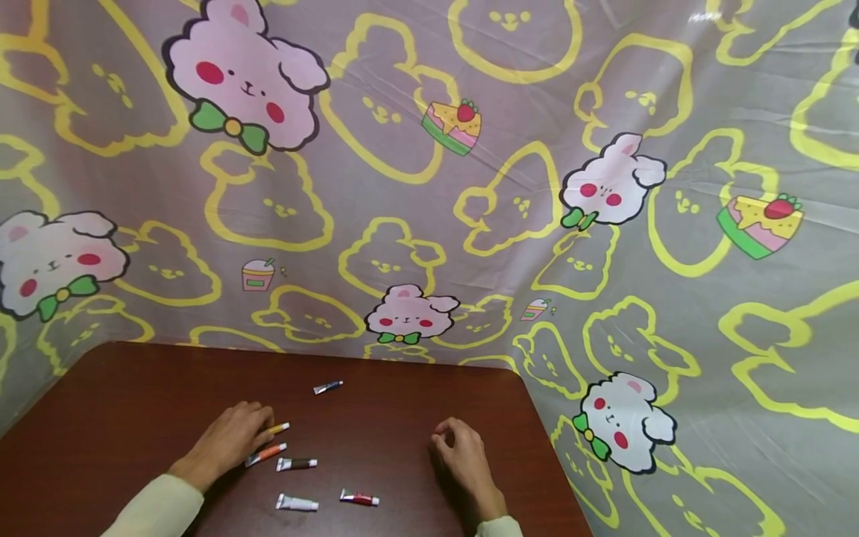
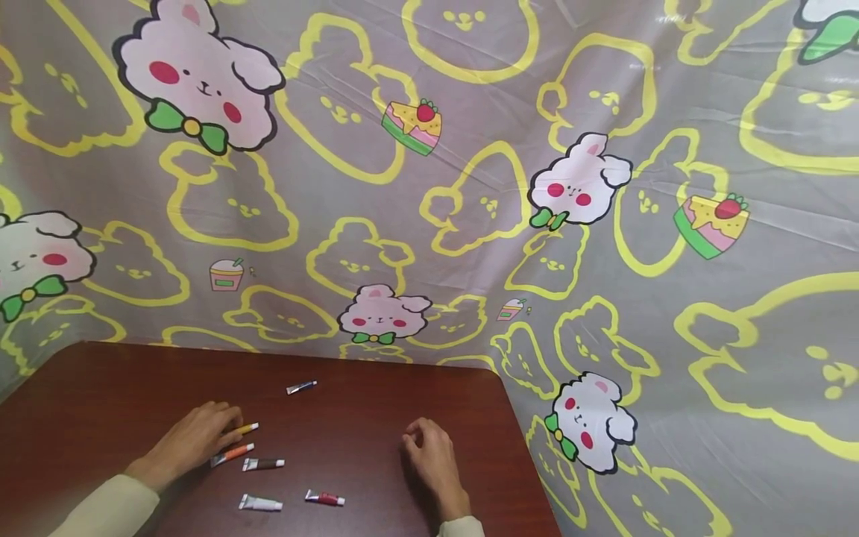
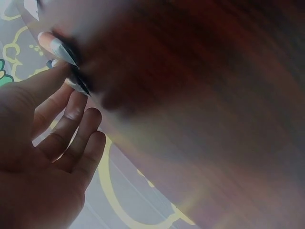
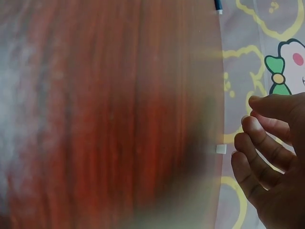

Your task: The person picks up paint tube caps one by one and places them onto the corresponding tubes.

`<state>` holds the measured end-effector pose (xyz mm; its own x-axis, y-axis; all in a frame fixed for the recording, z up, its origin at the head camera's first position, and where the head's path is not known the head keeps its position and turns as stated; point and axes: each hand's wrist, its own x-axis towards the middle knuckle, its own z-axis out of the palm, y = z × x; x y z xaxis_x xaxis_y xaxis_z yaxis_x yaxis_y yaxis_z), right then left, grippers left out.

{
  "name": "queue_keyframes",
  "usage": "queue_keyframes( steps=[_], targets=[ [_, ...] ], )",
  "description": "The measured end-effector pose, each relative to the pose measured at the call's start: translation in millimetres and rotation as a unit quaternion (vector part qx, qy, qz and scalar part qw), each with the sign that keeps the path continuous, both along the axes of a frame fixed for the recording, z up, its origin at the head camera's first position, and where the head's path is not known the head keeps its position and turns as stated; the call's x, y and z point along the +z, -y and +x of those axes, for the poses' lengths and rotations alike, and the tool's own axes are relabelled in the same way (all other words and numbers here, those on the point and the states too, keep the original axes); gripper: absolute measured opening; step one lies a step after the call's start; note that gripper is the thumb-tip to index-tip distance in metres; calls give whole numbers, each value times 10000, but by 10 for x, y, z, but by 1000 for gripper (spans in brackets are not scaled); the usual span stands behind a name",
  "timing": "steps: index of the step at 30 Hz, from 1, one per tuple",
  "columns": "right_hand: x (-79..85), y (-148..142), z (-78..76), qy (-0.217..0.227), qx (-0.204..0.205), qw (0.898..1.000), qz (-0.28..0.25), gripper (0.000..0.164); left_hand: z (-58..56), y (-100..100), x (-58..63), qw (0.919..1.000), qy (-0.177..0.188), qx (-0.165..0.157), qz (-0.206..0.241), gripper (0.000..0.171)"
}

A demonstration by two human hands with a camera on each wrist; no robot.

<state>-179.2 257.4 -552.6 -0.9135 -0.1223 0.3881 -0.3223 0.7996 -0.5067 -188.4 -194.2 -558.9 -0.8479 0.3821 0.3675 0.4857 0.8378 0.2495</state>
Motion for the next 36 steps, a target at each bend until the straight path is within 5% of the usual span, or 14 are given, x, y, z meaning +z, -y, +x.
queue_keyframes(
  steps=[7, 16, 25, 36],
  targets=[
    [-32, -47, -5, -15, -9, 10000, -55, 14, -22, -29, 21, 9997, -156, 69, 150, 27],
    [-20, -102, -24, 89, -97, 9999, 13, 18, -110, -126, 133, 9995, 174, 223, 163, 24],
    [43, -141, -45, 508, -191, 9985, 60, 25, -219, -201, 150, 9993, -239, 119, 250, 25],
    [43, -242, -90, 544, 12, 9983, 190, 31, -259, -285, 174, 9995, -190, 94, 249, 23]
  ],
)
